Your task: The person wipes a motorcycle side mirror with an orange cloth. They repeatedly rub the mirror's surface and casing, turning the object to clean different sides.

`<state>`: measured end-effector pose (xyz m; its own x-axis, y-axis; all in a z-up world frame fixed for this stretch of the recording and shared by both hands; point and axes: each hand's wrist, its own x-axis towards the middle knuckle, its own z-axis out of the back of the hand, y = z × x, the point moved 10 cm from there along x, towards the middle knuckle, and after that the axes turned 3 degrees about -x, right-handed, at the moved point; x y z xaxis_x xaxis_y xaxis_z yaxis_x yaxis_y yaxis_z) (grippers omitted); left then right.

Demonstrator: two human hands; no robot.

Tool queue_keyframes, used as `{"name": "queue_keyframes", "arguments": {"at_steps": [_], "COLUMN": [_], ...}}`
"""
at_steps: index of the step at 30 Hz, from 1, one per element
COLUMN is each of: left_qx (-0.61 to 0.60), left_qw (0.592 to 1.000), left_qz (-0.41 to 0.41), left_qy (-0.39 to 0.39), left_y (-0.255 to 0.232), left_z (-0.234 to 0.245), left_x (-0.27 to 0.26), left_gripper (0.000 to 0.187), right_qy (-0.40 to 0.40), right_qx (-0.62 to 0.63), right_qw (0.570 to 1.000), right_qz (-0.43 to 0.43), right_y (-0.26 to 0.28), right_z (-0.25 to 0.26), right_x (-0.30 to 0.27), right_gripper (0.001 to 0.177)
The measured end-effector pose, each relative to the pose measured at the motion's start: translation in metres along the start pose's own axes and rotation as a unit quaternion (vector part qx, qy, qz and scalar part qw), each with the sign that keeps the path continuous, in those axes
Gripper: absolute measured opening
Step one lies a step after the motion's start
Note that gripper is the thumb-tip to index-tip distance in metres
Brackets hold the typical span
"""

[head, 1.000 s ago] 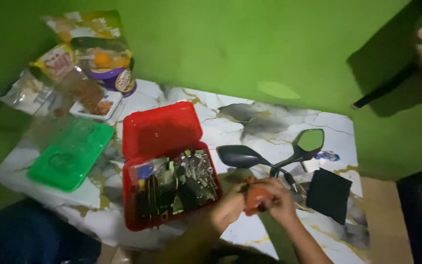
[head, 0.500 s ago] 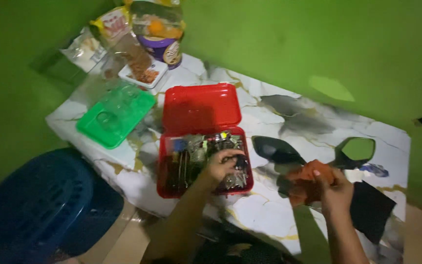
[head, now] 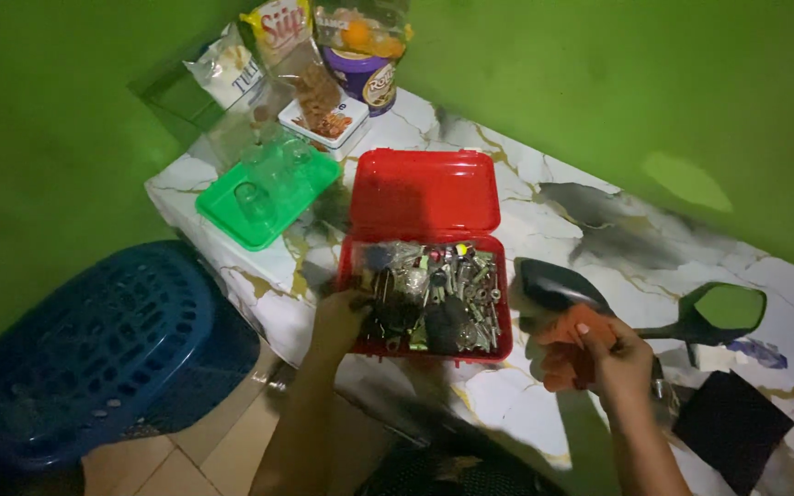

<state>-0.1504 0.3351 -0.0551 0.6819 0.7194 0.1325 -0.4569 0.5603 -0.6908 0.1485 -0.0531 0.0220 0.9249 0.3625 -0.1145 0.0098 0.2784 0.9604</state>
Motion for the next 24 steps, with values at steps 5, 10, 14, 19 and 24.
{"name": "queue_keyframes", "arguments": {"at_steps": [5, 10, 14, 19, 24], "left_qx": [0.137, 0.279, 0.325, 0.310, 0.319], "left_qw": [0.987, 0.926, 0.932, 0.936, 0.946], "left_qz": [0.048, 0.201, 0.126, 0.128, 0.058], "left_qy": [0.066, 0.154, 0.103, 0.104, 0.007], "left_y": [0.015, 0.000, 0.005, -0.003, -0.011], "left_z": [-0.023, -0.016, -0.024, -0.022, -0.019], "left_x": [-0.005, -0.021, -0.017, -0.014, -0.016], "left_gripper": [0.021, 0.027, 0.020, 0.023, 0.021], "right_qy": [-0.009, -0.019, -0.017, -0.035, -0.060], "right_qx": [-0.042, -0.115, -0.026, -0.104, 0.033], "right_qw": [0.999, 0.991, 0.999, 0.994, 0.997], "right_qz": [0.004, 0.063, -0.039, 0.000, -0.046], "right_y": [-0.022, -0.012, -0.015, -0.022, -0.089], "right_z": [-0.001, 0.005, 0.009, 0.023, 0.040], "right_x": [0.012, 0.010, 0.002, 0.007, 0.039], "right_gripper": [0.028, 0.030, 0.022, 0.036, 0.027]}}
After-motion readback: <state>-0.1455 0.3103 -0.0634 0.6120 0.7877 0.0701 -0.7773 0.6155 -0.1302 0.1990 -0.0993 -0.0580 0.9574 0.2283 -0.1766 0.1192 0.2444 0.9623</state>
